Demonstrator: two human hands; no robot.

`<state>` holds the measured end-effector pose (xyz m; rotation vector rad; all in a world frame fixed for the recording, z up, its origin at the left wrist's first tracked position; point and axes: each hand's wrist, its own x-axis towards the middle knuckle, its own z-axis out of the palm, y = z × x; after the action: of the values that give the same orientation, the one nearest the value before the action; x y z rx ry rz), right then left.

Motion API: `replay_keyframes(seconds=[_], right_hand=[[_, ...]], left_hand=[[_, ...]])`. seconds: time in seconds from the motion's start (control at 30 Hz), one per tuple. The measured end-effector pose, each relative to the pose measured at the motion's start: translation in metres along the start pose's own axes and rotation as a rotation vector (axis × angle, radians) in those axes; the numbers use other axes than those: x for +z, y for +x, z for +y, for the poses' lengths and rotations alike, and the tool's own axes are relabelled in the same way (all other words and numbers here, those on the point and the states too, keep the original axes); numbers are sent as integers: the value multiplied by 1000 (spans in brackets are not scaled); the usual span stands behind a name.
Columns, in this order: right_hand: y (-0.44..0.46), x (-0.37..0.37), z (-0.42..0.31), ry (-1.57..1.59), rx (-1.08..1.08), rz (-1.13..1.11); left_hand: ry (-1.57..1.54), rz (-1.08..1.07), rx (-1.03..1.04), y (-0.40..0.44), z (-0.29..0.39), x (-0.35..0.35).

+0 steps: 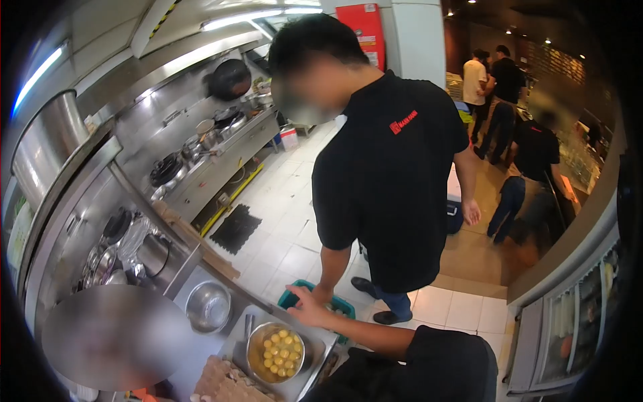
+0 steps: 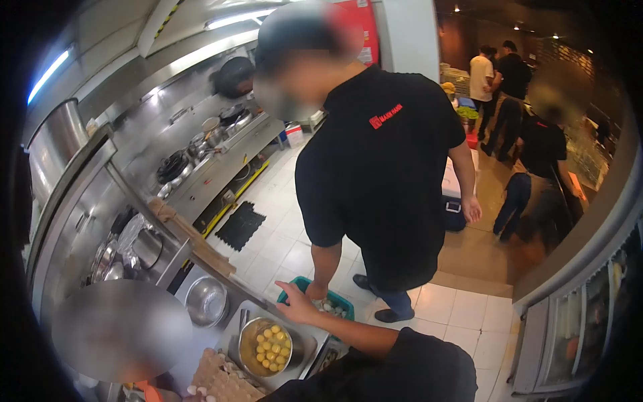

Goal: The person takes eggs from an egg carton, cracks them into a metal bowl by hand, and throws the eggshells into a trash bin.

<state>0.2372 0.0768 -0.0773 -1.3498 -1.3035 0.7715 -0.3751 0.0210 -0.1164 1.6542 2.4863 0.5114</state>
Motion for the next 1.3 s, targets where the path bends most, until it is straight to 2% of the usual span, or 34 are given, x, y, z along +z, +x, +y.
replay_keyframes(seconds=[0.13,0.23,0.33,0.4,0.47,0.53,0.57,0.6,0.67,0.73,0.8,0.87,0.93,0.97,1.03,1.07,1.13,1.2,1.27,1.3], right_hand=[[-3,-1,-29,18,-23,-113],[0,11,-37,127,-48,-85],[1,19,-47,178,-48,-134],[2,25,-44,201,-62,-149],[-1,34,-38,187,-89,-178],[-7,39,-40,239,-71,-217],[-10,40,-42,220,-81,-226],[-11,40,-45,195,-91,-229],[-13,39,-50,205,-138,-210],[-17,31,-59,229,-62,-234],[-16,29,-57,192,-114,-240],[-18,33,-61,157,-161,-264],[-22,38,-76,165,-247,-545],[-29,37,-95,157,-248,-562],[-41,38,-135,307,-319,-762],[-42,47,-132,295,-318,-774],[-43,66,-109,207,-521,-645],[-38,64,-92,209,-473,-619],[-36,56,-94,167,-334,-438],[-39,51,-96,167,-189,-420]], left_hand=[[-492,-68,-232,-8,47,-19],[-635,-41,-361,-11,49,-30],[-556,93,-308,12,0,0],[-463,43,-354,26,-15,10],[-235,123,-74,29,-30,15],[-399,119,-329,31,-36,21],[-249,-54,-264,43,-50,19],[-246,-44,-268,35,-42,11],[-864,187,-454,6,-11,-3],[-929,157,-507,-12,3,-30],[-1026,99,-522,-20,4,-49],[-1396,90,-366,-56,78,-63],[-1482,-190,-247,-87,164,-67],[-1558,-296,-201,-102,208,-60],[-1624,-550,-100,-121,266,-38],[-1607,-700,-45,-120,281,-20],[-1667,-756,-67,-113,295,8],[-1713,-818,-76,-116,313,8],[-1642,-664,-168,-128,333,-9],[-1597,-696,-80,-127,328,0]])
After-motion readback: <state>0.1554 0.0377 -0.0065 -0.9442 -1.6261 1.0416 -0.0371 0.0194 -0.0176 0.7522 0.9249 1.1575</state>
